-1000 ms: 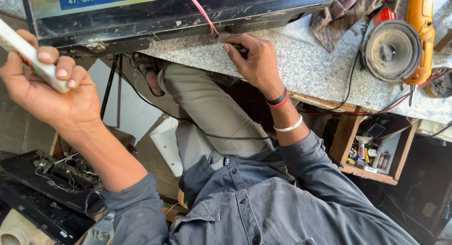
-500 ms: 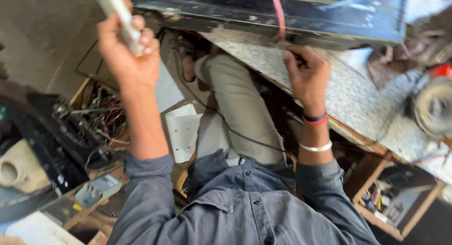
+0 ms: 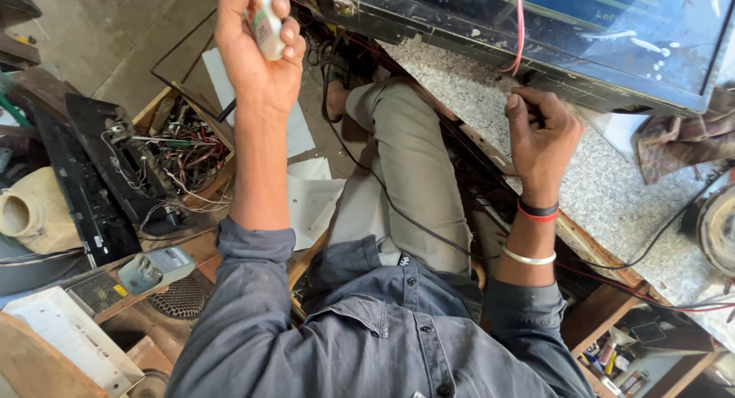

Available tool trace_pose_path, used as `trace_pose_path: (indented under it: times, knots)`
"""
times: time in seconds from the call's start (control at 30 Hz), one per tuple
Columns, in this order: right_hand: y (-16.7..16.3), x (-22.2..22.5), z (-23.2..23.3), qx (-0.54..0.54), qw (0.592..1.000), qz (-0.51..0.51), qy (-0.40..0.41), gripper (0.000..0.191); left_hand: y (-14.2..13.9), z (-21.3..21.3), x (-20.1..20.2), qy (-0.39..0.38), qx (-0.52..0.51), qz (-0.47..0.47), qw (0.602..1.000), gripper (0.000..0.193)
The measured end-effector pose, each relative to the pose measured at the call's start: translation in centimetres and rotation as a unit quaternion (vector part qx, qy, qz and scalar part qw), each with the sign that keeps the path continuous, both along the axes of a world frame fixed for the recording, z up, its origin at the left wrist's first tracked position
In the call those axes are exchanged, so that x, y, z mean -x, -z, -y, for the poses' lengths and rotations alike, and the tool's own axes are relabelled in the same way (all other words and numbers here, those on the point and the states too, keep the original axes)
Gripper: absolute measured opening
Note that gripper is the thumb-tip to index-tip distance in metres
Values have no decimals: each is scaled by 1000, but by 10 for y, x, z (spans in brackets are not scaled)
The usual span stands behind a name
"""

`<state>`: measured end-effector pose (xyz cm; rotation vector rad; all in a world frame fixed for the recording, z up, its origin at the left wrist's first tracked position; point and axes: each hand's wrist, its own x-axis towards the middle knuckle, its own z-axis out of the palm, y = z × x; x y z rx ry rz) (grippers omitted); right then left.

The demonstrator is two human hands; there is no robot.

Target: The person sits at a repair bench handling a speaker driver, then works on the wiring at the back of a television. They pick up a remote control and press its buttons while the television screen changes channels, cycling through channel menus and test patterns to check the display.

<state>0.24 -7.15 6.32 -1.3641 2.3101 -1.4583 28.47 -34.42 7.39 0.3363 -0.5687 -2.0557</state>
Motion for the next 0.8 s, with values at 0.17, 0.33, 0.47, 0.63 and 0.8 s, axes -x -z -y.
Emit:
trace_pose_path:
  times: [0.17, 0.33, 0.47, 0.63, 0.8]
  knots:
    - [-1, -1, -1, 3, 1000, 1, 0, 15, -1, -2, 2, -15, -4, 14, 1000, 18]
    - [-3, 1, -1, -7, 1000, -7, 6, 15, -5, -3, 5, 2, -5, 11, 1000, 19]
    - [-4, 0, 0, -9, 1000, -3, 10, 13, -7, -7, 9, -1, -23, 18, 1000, 27]
    - [-9, -1, 0, -14, 1000, -7, 16, 11, -10, -11, 17, 9, -13, 13, 1000, 27]
    - [-12, -2, -2, -10, 1000, 16, 22, 10, -12, -15, 23, -9, -13, 36, 999, 31]
